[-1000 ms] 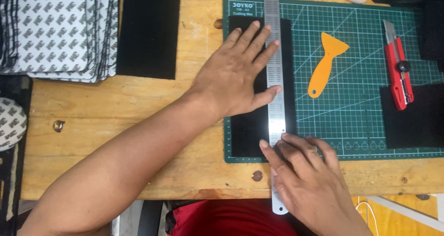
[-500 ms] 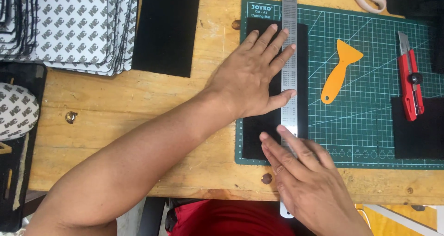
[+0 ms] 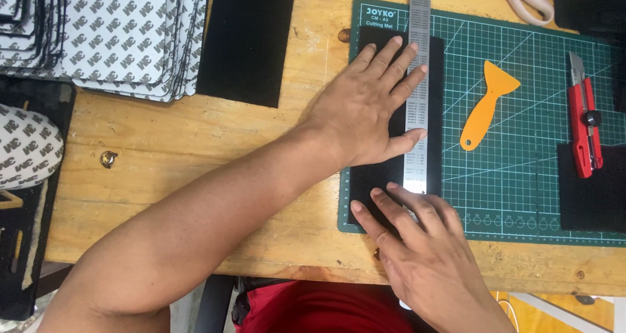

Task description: The person measures and cuts a black fabric sheet on a green cutting mat using a metal ruler and a red utility knife. They align the ruler, make a straight cut, and then reposition the ruler to cut a second strip from the same sheet.

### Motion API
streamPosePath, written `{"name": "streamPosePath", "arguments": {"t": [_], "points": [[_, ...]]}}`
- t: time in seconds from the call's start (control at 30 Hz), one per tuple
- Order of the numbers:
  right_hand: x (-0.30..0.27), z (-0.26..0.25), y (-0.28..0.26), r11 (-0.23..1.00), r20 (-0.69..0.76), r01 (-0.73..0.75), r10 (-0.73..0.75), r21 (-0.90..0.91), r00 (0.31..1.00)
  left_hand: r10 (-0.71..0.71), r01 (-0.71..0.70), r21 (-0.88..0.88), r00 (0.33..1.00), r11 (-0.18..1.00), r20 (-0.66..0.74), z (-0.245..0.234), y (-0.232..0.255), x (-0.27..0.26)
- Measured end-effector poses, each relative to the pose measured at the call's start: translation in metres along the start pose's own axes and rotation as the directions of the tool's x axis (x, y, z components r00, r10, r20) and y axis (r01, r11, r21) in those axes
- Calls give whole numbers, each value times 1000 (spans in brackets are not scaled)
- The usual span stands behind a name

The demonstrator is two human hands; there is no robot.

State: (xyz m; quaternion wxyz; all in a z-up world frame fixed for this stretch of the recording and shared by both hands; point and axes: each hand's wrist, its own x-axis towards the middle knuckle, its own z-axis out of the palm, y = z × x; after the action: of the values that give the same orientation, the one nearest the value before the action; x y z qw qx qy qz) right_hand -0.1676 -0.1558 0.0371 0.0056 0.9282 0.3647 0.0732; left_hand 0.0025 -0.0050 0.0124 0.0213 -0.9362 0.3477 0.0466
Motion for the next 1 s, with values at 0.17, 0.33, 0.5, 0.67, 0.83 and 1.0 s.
{"name": "streamPosePath", "arguments": {"t": [0.17, 0.33, 0.5, 0.67, 0.83, 1.0], "points": [[-3, 0, 3, 1000, 38, 23, -22, -17, 999, -2, 2, -1, 1000, 1000, 11, -1, 0, -1], [-2, -1, 4, 999, 45, 30, -30, -9, 999, 5, -5, -18, 1000, 1000, -5, -1, -1, -1], [-3, 0, 4, 1000, 46, 27, -27, -4, 999, 6, -5, -9, 1000, 1000, 22, -3, -1, -1], [-5, 3, 4, 1000, 50, 17, -17, 0, 999, 5, -5, -14, 1000, 1000, 1, -1, -1, -1], [-5, 3, 4, 1000, 23, 14, -15, 26, 1000, 7, -8, -24, 1000, 1000, -22, 0, -1, -1], [-6, 4, 4, 1000, 32, 16, -17, 19, 999, 8, -9, -21, 1000, 1000, -24, 1, -1, -1]]}}
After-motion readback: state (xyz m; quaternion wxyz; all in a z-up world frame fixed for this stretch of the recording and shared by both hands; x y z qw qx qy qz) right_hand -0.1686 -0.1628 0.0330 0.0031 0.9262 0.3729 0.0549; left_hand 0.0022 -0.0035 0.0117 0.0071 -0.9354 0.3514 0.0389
